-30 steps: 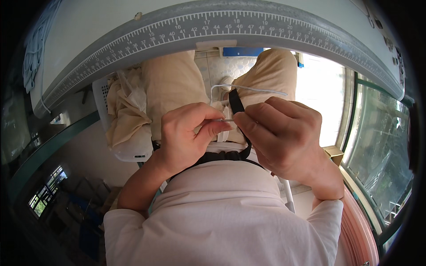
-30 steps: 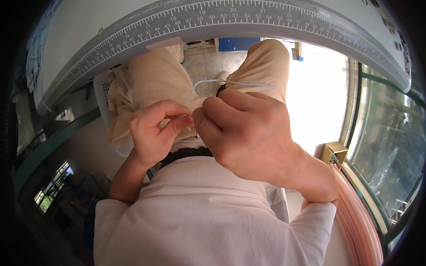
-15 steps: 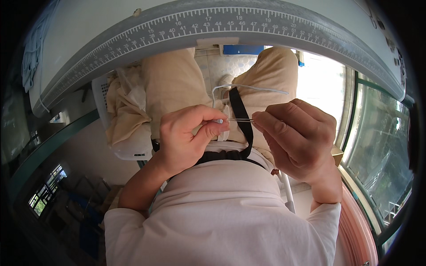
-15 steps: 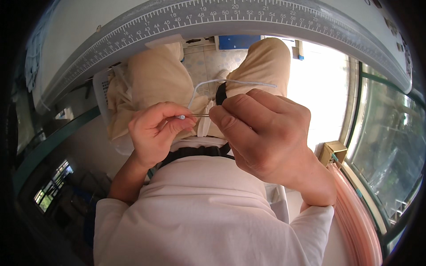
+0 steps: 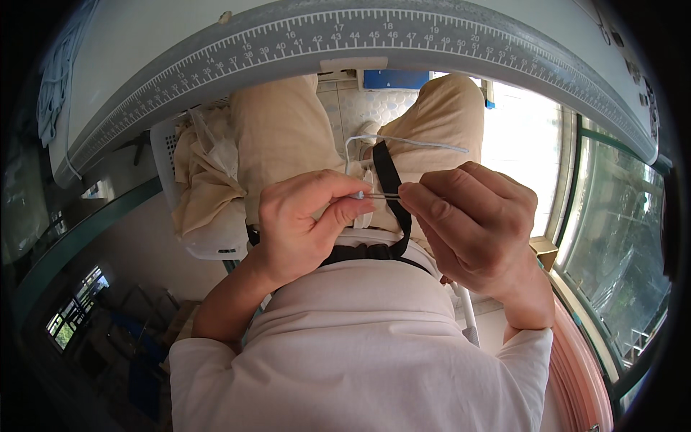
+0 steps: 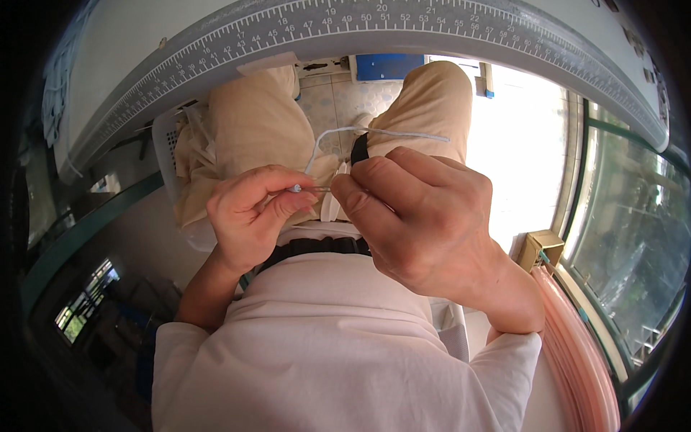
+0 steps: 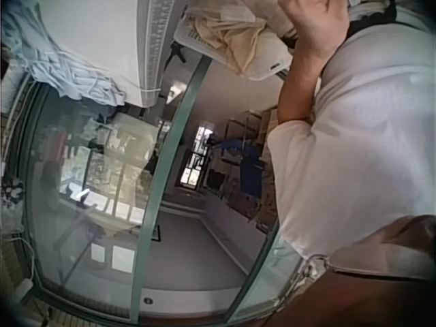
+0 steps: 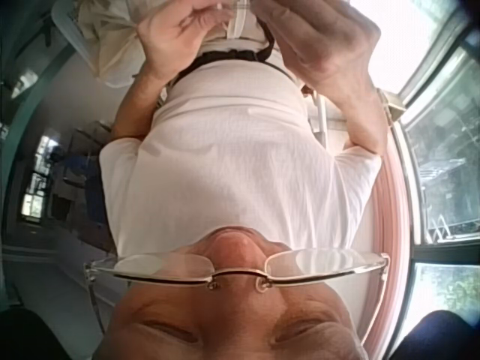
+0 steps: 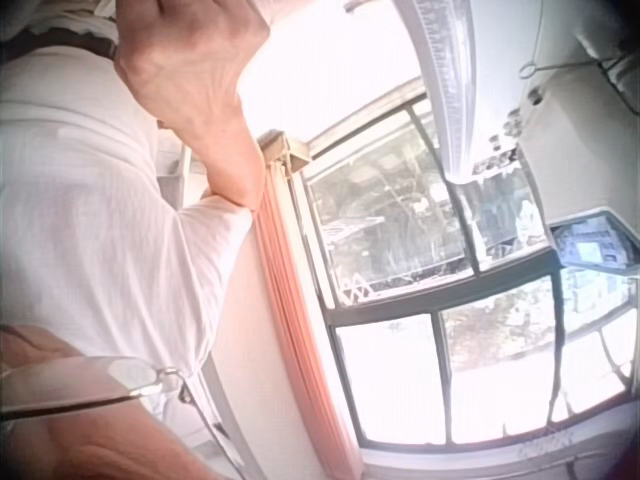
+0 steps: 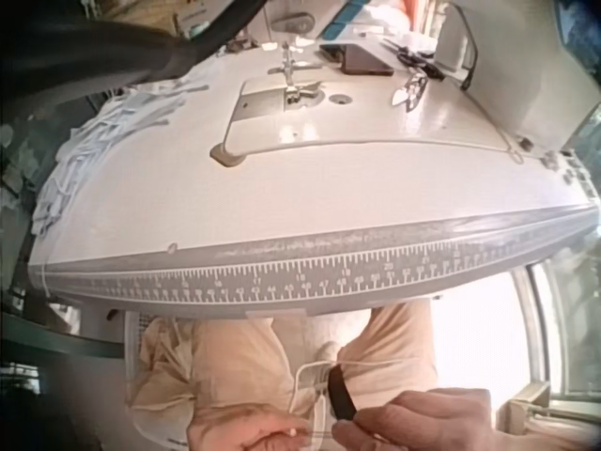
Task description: The person threads a needle, then uses a sewing machine to stitch a light blue elastic band. After sewing, they use scissors to trim the excess elastic and thread, then fold the finished piece.
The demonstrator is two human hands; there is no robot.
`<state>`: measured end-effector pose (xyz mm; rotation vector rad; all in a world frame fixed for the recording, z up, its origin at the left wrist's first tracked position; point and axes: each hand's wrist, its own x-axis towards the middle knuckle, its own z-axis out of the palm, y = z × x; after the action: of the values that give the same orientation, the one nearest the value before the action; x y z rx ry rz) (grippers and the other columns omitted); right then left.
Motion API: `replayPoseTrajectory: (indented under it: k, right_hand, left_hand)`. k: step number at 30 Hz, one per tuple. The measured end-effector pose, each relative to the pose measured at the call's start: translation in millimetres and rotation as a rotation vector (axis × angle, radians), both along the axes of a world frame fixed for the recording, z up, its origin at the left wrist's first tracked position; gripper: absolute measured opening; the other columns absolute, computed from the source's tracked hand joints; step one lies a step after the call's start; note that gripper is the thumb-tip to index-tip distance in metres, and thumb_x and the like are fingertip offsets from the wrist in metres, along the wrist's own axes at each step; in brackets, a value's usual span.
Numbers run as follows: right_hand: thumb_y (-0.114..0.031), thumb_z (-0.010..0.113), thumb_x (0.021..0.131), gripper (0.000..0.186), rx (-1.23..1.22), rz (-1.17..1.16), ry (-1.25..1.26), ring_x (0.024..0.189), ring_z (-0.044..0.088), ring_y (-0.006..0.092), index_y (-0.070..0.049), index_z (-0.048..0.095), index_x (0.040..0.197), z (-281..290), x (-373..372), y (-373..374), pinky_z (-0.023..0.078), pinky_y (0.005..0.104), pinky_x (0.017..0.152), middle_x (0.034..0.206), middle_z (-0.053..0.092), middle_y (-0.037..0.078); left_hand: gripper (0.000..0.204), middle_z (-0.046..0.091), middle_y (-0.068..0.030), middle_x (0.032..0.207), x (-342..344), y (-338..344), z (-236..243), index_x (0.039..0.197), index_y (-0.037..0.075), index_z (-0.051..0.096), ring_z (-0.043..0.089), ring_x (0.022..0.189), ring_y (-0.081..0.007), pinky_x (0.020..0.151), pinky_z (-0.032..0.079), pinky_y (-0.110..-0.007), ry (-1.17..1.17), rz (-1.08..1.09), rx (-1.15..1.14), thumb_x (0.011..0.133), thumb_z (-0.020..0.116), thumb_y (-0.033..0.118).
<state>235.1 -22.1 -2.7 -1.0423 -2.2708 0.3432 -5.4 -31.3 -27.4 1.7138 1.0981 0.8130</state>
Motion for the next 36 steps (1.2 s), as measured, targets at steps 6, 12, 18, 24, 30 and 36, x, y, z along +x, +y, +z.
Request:
replayPoseTrajectory:
  k: [6, 12, 18, 24, 30, 36]
  right_hand:
    - [-0.008, 0.072, 0.063, 0.032, 0.056, 0.021, -0.063, 0.066, 0.061, 0.0149, -0.002, 0.076, 0.094, 4.5, 0.8, 1.7, 0.048, 0.0293, 0.051, 0.083, 0.065, 0.001]
    - [-0.006, 0.08, 0.063, 0.03, 0.026, 0.044, -0.069, 0.064, 0.062, 0.0169, -0.001, 0.076, 0.093, 8.3, 0.4, 4.8, 0.047, 0.0303, 0.05, 0.082, 0.066, 0.003]
    - [-0.004, 0.08, 0.059, 0.033, -0.038, 0.061, -0.149, 0.063, 0.063, 0.0168, 0.0, 0.075, 0.091, 16.0, -2.8, 3.2, 0.047, 0.0307, 0.048, 0.081, 0.065, 0.003]
    - [-0.003, 0.079, 0.059, 0.031, -0.103, 0.06, -0.168, 0.063, 0.063, 0.0167, -0.001, 0.074, 0.089, 11.9, -6.5, 5.0, 0.047, 0.0307, 0.048, 0.08, 0.065, 0.003]
    - [0.0, 0.086, 0.068, 0.025, -0.18, -0.013, 0.002, 0.063, 0.066, 0.0199, -0.002, 0.075, 0.09, 2.1, -2.8, 3.6, 0.05, 0.0312, 0.05, 0.077, 0.067, 0.004]
    - [0.0, 0.086, 0.067, 0.025, -0.168, -0.011, -0.02, 0.064, 0.067, 0.02, -0.002, 0.075, 0.09, 2.0, -3.3, 1.5, 0.051, 0.0312, 0.051, 0.077, 0.067, 0.004]
  left_hand:
    - [0.011, 0.078, -0.0122, 0.088, 1.5, 1.1, -0.3, 0.099, -0.006, 0.074, 0.075, 0.076, -0.0176, 0.068, 0.058, -0.026, 0.022, 0.006, 0.033, 0.088, 0.078, -0.004]
    - [0.017, 0.075, -0.013, 0.084, 5.9, 1.4, -3.6, 0.095, -0.001, 0.073, 0.071, 0.069, -0.0264, 0.062, 0.055, -0.035, 0.017, 0.048, 0.083, 0.083, 0.085, 0.002]
    - [0.019, 0.074, -0.0134, 0.084, 7.1, 3.4, -8.3, 0.097, -0.002, 0.072, 0.071, 0.071, -0.0287, 0.063, 0.055, -0.036, 0.097, -0.007, 0.214, 0.082, 0.084, 0.0]
    - [0.018, 0.073, -0.014, 0.084, 10.5, 5.7, -9.1, 0.098, -0.003, 0.073, 0.069, 0.07, -0.0271, 0.064, 0.055, -0.034, 0.14, -0.032, 0.338, 0.082, 0.082, -0.003]
    - [0.02, 0.073, -0.0138, 0.084, 7.7, 6.0, -10.3, 0.102, -0.003, 0.073, 0.068, 0.07, -0.0267, 0.063, 0.054, -0.034, 0.079, -0.018, 0.275, 0.083, 0.081, -0.003]
    - [0.02, 0.073, -0.0132, 0.086, 6.8, 5.7, -12.4, 0.104, -0.003, 0.074, 0.068, 0.072, -0.0248, 0.063, 0.053, -0.033, 0.068, -0.044, 0.268, 0.085, 0.08, -0.003]
